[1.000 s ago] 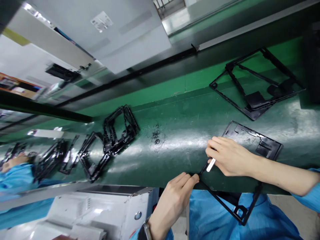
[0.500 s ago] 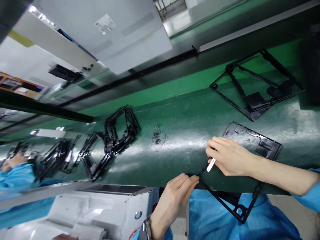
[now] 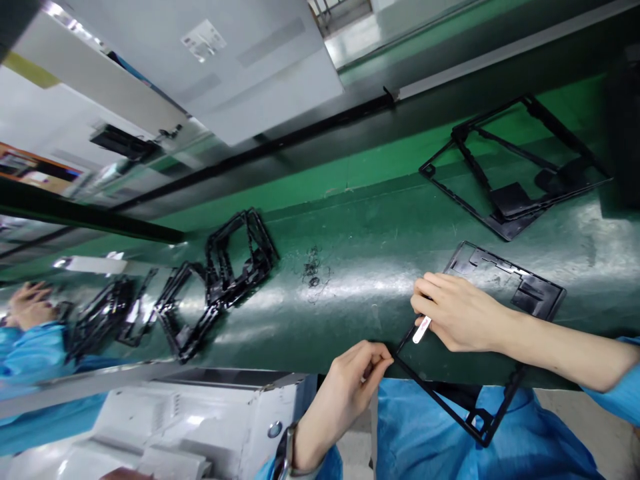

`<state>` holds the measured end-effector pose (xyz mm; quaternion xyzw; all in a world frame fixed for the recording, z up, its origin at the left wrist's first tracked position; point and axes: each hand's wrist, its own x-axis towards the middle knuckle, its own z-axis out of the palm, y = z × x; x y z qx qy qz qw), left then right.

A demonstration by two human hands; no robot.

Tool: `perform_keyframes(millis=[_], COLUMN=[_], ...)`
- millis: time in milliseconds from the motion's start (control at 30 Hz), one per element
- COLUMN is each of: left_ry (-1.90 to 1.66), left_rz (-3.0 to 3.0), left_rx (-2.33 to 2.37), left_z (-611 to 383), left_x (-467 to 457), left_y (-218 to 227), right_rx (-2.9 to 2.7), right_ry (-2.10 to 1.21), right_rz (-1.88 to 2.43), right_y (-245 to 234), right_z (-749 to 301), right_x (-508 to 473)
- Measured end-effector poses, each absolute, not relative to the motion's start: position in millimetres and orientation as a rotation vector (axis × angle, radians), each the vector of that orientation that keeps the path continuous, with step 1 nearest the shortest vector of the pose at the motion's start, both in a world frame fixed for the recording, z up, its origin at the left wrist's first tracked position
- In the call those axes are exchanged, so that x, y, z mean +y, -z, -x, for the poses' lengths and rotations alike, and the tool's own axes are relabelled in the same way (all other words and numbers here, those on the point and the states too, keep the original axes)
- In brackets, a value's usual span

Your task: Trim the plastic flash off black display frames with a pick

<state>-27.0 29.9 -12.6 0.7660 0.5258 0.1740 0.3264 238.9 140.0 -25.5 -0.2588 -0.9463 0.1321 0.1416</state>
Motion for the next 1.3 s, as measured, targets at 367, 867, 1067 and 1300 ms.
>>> perform_keyframes(millis=[367, 867, 1067, 1300], left_ry=[-0.267, 0.093, -0.014, -0.154], left_rz=[-2.046, -2.597, -2.618, -2.468], left_rx=[1.344, 1.31, 1.346, 1.381], left_z=[21.9, 4.7, 6.7, 11.2], left_x=[40.9, 45.9, 43.5, 32.5], left_y=[-0.1, -5.8, 5.5, 7.0], right_rx=[-2.728, -2.734, -2.736, -2.718], right_ry=[-0.363, -0.347, -0.324, -0.324], right_rz=[0.75, 0.75, 0.748, 0.748], right_y=[26.1, 27.4, 26.4, 28.8], right_z=[-237.9, -236.9, -237.0, -237.8], right_x=[140.7, 140.7, 140.4, 138.6])
